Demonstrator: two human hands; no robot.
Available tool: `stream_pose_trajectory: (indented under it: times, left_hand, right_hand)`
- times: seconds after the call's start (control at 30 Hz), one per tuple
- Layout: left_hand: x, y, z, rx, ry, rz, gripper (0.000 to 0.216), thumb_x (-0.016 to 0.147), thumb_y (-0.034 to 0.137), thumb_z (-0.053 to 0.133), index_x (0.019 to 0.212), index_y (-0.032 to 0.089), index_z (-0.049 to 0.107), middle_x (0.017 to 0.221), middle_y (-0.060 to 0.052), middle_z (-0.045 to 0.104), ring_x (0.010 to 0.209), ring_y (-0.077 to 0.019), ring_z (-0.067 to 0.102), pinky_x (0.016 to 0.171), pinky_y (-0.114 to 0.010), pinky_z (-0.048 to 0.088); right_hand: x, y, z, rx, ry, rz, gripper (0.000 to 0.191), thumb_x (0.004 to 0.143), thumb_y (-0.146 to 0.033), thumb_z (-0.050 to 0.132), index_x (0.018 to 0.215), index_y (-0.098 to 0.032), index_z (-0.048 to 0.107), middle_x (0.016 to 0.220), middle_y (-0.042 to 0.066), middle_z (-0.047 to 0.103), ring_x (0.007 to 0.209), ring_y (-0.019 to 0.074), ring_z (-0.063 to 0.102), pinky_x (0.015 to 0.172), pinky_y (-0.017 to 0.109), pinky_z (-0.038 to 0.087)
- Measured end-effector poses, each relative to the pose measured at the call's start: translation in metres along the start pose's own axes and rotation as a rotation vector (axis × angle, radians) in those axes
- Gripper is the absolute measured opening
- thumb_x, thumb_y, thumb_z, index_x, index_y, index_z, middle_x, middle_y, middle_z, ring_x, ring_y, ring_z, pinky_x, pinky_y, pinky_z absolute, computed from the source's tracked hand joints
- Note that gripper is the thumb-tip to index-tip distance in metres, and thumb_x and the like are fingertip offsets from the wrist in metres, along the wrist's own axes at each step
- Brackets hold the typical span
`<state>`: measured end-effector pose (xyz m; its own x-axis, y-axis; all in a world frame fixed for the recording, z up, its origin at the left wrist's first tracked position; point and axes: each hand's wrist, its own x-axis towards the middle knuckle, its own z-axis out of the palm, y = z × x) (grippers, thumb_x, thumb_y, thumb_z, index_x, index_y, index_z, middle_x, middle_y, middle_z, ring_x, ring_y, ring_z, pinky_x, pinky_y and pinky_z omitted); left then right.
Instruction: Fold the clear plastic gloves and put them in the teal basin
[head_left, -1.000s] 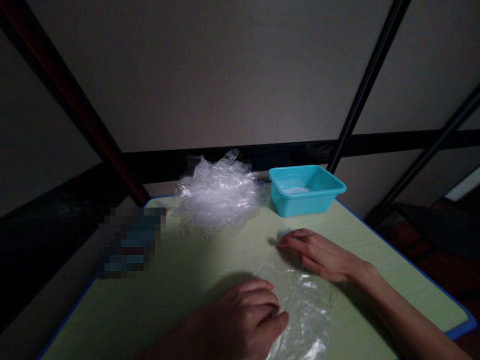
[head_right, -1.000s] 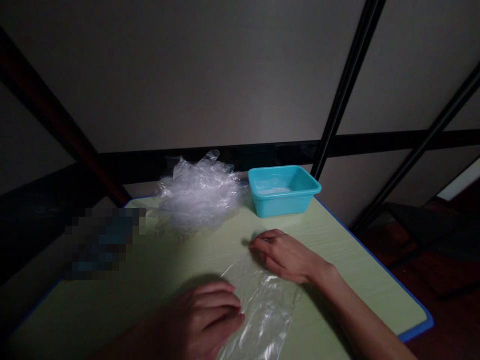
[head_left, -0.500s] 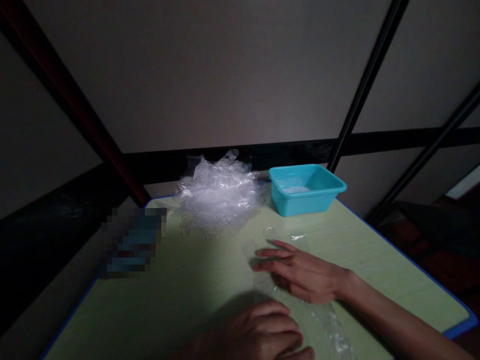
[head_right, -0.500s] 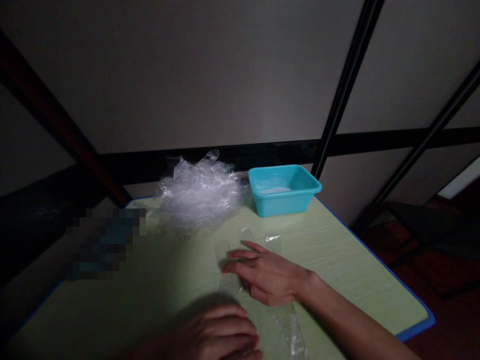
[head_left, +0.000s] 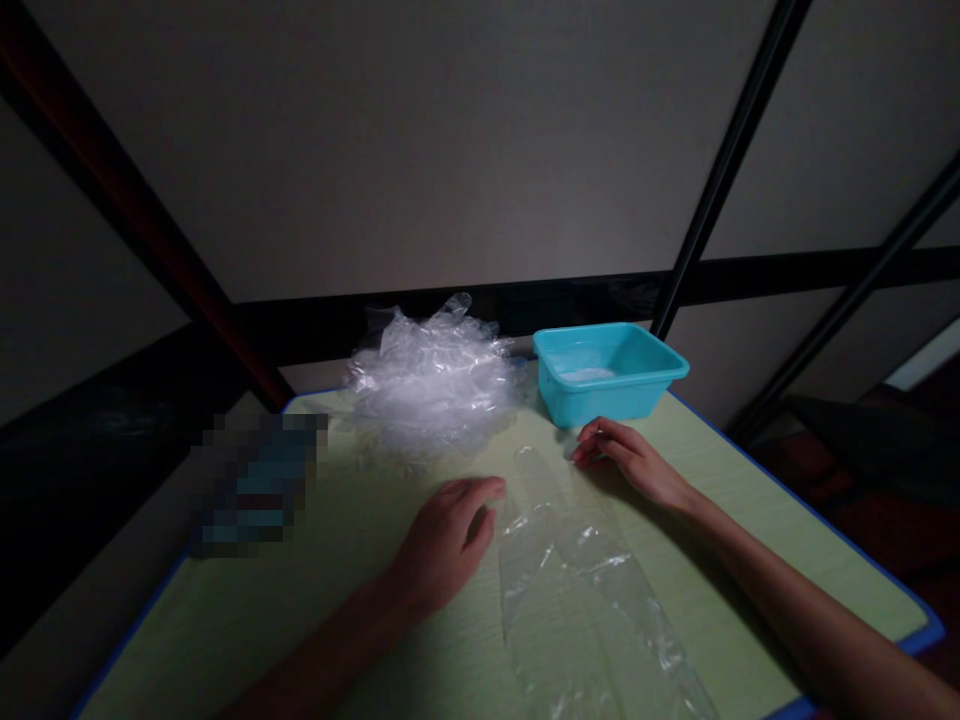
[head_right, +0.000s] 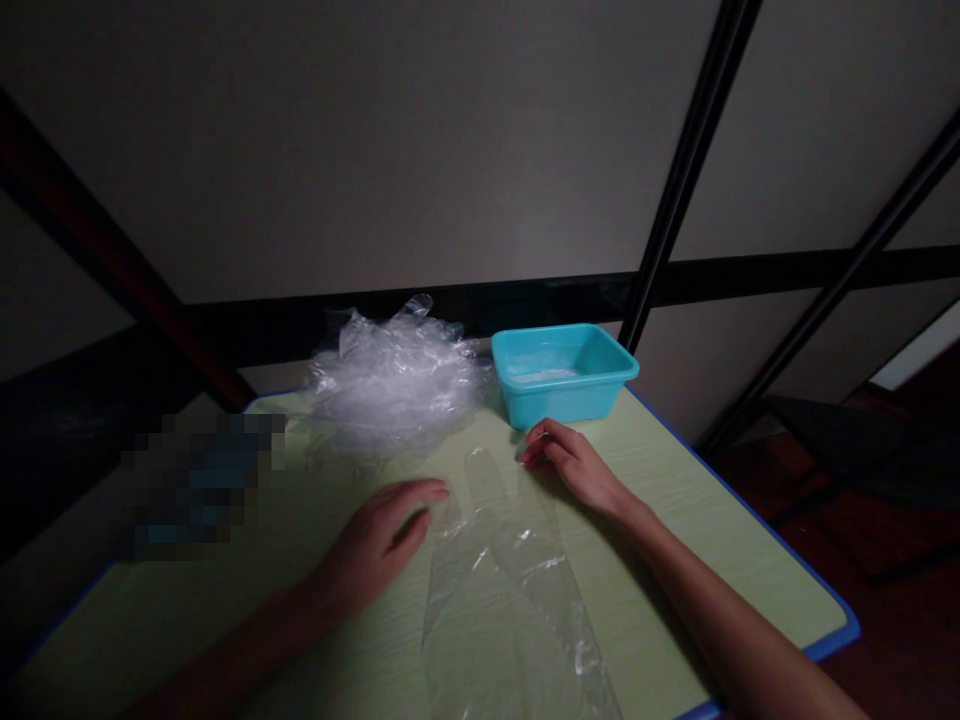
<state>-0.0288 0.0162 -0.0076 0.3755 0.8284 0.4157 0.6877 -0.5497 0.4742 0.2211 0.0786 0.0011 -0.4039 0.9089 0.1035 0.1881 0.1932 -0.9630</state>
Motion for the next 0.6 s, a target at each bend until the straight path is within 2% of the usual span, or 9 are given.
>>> stream_pose_trajectory:
  times: [0.1, 0.4, 0.5, 0.57, 0.6]
  left_hand:
    - [0.0, -0.001, 0.001, 0.017, 0.006, -0.009, 0.027, 0.075, 0.01, 0.044, 0.098, 0.017, 0.057, 0.097, -0.006, 0.065, 0.091, -0.0193, 0.059, 0.083, -0.035, 0.047]
    - [0.001, -0.009, 0.007, -0.05, 0.012, -0.123, 0.033, 0.074, 0.011, 0.044, 0.105, 0.015, 0.055, 0.106, -0.01, 0.061, 0.099, -0.0224, 0.055, 0.089, -0.038, 0.041]
    - [0.005, -0.003, 0.002, -0.193, 0.045, -0.195, 0.035, 0.073, 0.013, 0.046, 0.107, 0.015, 0.055, 0.11, -0.011, 0.059, 0.104, -0.0239, 0.053, 0.093, -0.039, 0.037]
    - [0.007, 0.004, -0.002, -0.414, 0.056, -0.246, 0.028, 0.075, 0.017, 0.049, 0.101, 0.015, 0.058, 0.109, -0.01, 0.06, 0.104, -0.0243, 0.053, 0.094, -0.039, 0.036]
    - [0.008, 0.008, -0.003, -0.581, 0.038, -0.273, 0.025, 0.076, 0.019, 0.049, 0.099, 0.015, 0.059, 0.107, -0.01, 0.061, 0.103, -0.0244, 0.054, 0.093, -0.039, 0.036]
  right_hand:
    - [0.002, 0.003, 0.0, 0.054, 0.044, -0.046, 0.013, 0.082, -0.023, 0.038, 0.084, -0.016, 0.049, 0.084, 0.007, 0.06, 0.08, 0.0182, 0.056, 0.076, 0.035, 0.043]
    - [0.007, 0.014, 0.002, 0.074, 0.053, -0.083, 0.013, 0.08, -0.025, 0.044, 0.082, -0.016, 0.053, 0.087, 0.006, 0.059, 0.083, 0.0185, 0.055, 0.08, 0.036, 0.041]
    - [0.005, 0.007, 0.003, 0.153, 0.035, -0.088, 0.01, 0.078, -0.023, 0.048, 0.081, -0.016, 0.054, 0.088, 0.006, 0.06, 0.085, 0.0173, 0.055, 0.081, 0.034, 0.039]
    - [0.002, 0.0, 0.004, 0.236, -0.027, -0.075, 0.011, 0.079, -0.025, 0.049, 0.08, -0.015, 0.054, 0.083, 0.006, 0.061, 0.08, 0.0165, 0.057, 0.077, 0.033, 0.041]
    - [0.0, -0.003, 0.005, 0.292, -0.103, -0.054, 0.014, 0.08, -0.028, 0.049, 0.078, -0.015, 0.054, 0.078, 0.006, 0.061, 0.075, 0.0164, 0.058, 0.075, 0.034, 0.042]
